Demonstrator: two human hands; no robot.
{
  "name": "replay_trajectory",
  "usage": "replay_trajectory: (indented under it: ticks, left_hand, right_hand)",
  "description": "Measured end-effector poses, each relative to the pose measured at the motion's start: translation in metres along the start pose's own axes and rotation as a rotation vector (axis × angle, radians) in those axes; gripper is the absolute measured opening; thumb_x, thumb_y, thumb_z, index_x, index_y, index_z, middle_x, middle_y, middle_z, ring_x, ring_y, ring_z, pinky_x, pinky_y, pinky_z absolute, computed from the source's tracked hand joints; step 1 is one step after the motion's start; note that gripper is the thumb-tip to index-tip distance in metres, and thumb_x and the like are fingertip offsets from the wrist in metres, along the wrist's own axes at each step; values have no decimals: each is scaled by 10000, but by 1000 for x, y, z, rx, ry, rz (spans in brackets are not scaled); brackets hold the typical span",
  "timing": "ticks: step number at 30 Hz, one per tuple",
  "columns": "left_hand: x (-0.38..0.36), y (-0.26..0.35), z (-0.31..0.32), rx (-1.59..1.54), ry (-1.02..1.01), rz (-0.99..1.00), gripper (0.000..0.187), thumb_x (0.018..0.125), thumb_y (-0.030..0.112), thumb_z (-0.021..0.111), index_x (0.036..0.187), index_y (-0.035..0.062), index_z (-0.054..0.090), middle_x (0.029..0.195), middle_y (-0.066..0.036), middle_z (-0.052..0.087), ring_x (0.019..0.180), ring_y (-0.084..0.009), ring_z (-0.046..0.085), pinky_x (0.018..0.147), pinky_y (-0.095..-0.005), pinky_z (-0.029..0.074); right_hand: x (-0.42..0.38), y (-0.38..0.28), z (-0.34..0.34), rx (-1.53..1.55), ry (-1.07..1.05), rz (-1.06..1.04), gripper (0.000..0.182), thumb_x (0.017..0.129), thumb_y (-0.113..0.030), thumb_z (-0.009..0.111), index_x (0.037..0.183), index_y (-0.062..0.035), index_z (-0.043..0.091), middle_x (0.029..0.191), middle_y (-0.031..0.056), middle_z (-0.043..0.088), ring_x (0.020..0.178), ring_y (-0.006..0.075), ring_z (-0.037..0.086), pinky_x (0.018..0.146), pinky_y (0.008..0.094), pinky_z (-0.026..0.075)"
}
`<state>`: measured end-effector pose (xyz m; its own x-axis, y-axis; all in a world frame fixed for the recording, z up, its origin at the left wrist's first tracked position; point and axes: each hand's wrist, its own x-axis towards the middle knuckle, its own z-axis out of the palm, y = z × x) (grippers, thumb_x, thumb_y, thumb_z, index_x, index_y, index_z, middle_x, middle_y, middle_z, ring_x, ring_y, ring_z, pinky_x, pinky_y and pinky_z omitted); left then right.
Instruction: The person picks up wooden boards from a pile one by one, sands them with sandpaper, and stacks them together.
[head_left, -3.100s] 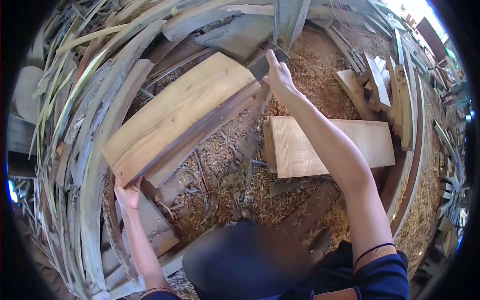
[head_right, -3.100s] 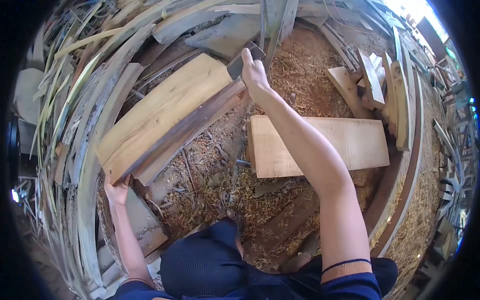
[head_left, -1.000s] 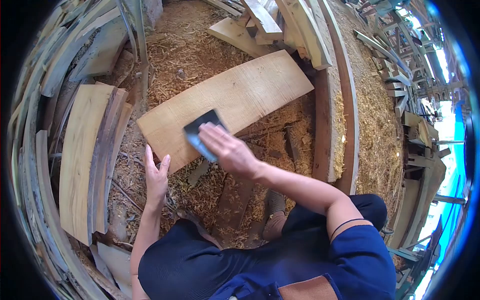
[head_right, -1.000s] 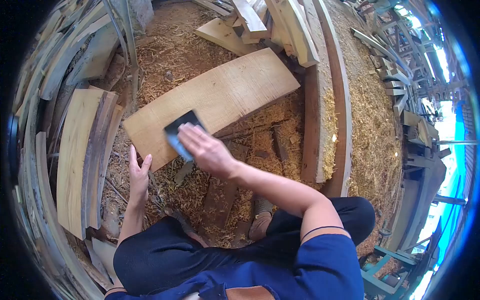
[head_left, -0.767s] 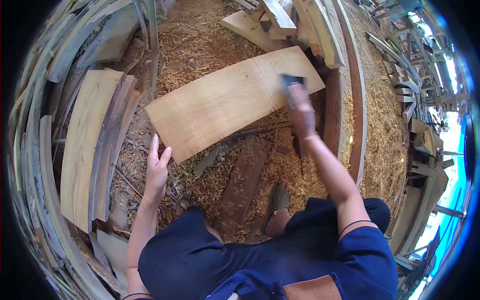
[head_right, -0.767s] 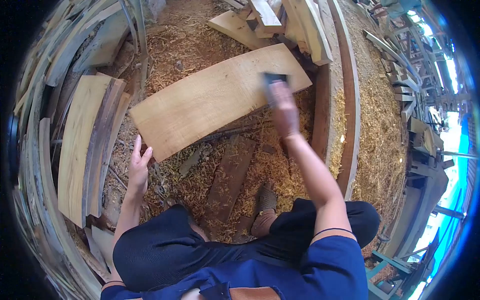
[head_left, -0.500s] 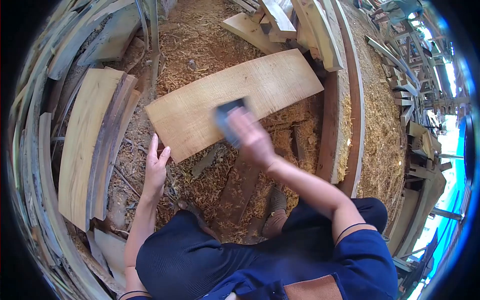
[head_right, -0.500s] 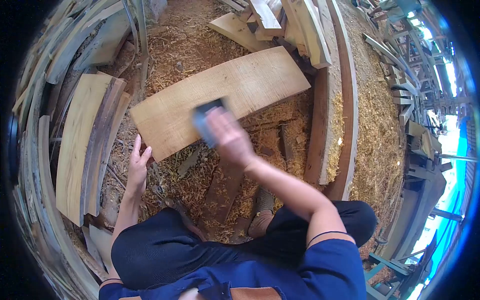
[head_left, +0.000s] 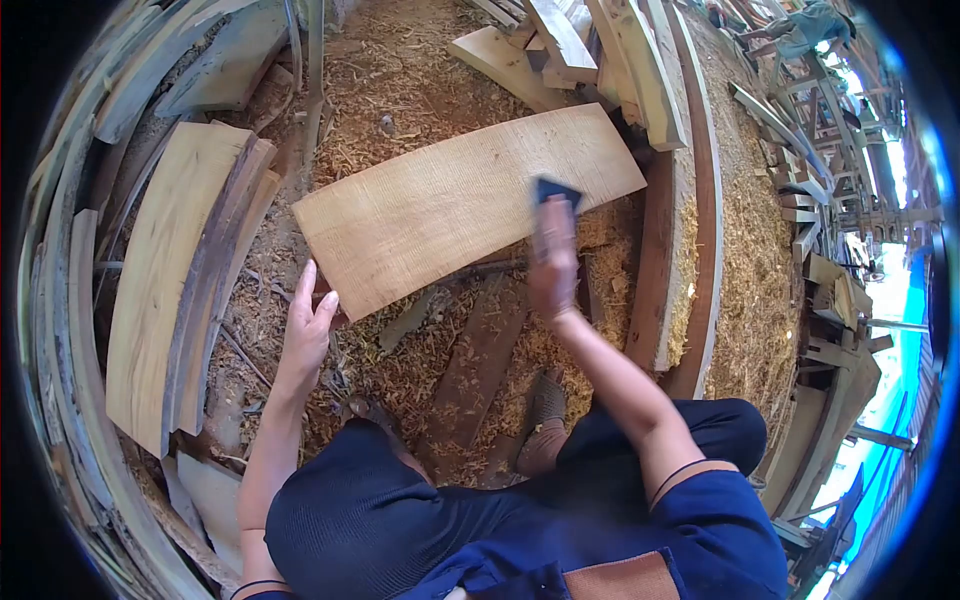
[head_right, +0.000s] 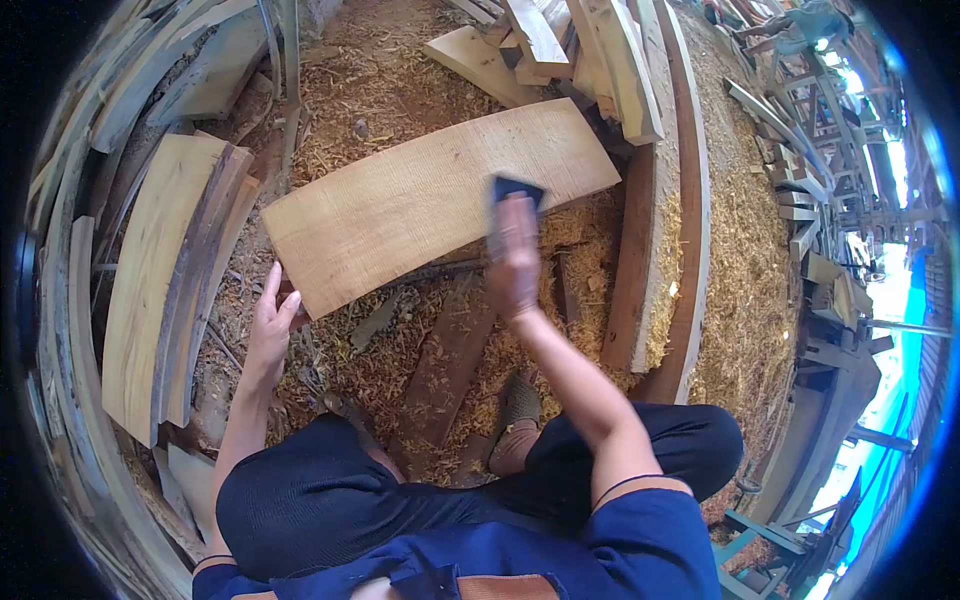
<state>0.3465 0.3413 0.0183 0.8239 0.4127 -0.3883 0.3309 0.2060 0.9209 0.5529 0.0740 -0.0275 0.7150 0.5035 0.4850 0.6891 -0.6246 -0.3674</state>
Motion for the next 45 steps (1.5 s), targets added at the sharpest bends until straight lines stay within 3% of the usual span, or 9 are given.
replay_trajectory:
  ticks: [7, 15, 21, 26, 29, 32, 36, 39, 45]
  left_hand:
    - [2, -2, -2, 35, 19, 29, 606, 934, 112, 462, 1440, -7, 148, 1109, -101, 510, 953, -130, 517, 840, -298, 462]
    - [2, -9, -4, 51, 5, 26, 601, 937, 126, 457, 1443, 22, 150, 1243, -100, 469, 1074, -164, 525, 850, -335, 499]
    - [0, 2, 0, -28, -1, -4, 617, 936, 131, 472, 1447, 30, 142, 1220, -95, 470, 1067, -164, 525, 840, -341, 503]
    - [-3, 7, 4, -74, 28, -7, 594, 931, 99, 459, 1441, 24, 163, 1114, -88, 497, 985, -150, 521, 835, -334, 490]
    - [-4, 7, 3, -8, 35, -29, 590, 933, 119, 457, 1443, 39, 170, 1207, -91, 467, 1064, -160, 503, 846, -340, 492]
    - [-3, 6, 4, -1, 39, -21, 579, 931, 105, 437, 1444, 44, 174, 1208, -88, 465, 1054, -160, 504, 848, -340, 490]
    - [0, 6, 5, -64, -1, 5, 582, 927, 116, 444, 1442, 40, 182, 1200, -76, 464, 1026, -157, 519, 841, -331, 497]
    - [-2, 3, 3, -15, 55, 20, 576, 916, 99, 445, 1430, 9, 199, 1178, -107, 504, 998, -156, 540, 786, -305, 503]
    - [7, -25, 1, 58, 140, 89, 592, 917, 131, 449, 1424, -20, 183, 1285, -150, 439, 1092, -203, 504, 913, -305, 434]
  right_hand:
    - [-21, -65, 9, 309, -334, -444, 625, 756, 40, 502, 1364, -46, 384, 1453, 116, 317, 1341, 286, 302, 1120, 425, 226]
    - [53, 52, -8, -120, -25, 218, 428, 854, 68, 388, 1279, 58, 442, 1331, 245, 430, 1286, 334, 373, 1106, 380, 271]
    - [31, -119, 13, 298, -526, -431, 522, 836, 45, 381, 1351, -37, 400, 1406, 167, 373, 1317, 291, 340, 1123, 394, 223]
    - [95, -23, 20, -167, -363, -709, 577, 790, -27, 472, 1356, -33, 358, 1287, 174, 475, 1267, 299, 400, 1108, 383, 264]
    - [128, 62, -8, -399, -274, -195, 582, 788, -43, 487, 1356, -38, 358, 1229, 200, 492, 1218, 321, 438, 1064, 378, 329]
    - [122, 107, 13, -693, -252, -162, 574, 750, -12, 511, 1314, -4, 403, 1229, 226, 485, 1196, 352, 453, 1008, 389, 382]
    - [72, 0, 10, 108, -431, -433, 480, 735, 50, 475, 1214, 62, 504, 1297, 247, 466, 1269, 358, 393, 1086, 419, 294]
    - [93, 35, -12, -1, -419, -462, 481, 779, 81, 412, 1250, 19, 487, 1313, 213, 466, 1231, 337, 445, 1059, 406, 340]
    - [117, 220, -56, -130, -232, 756, 549, 901, -465, 464, 1175, 0, 565, 1124, 239, 597, 1081, 345, 556, 893, 396, 423]
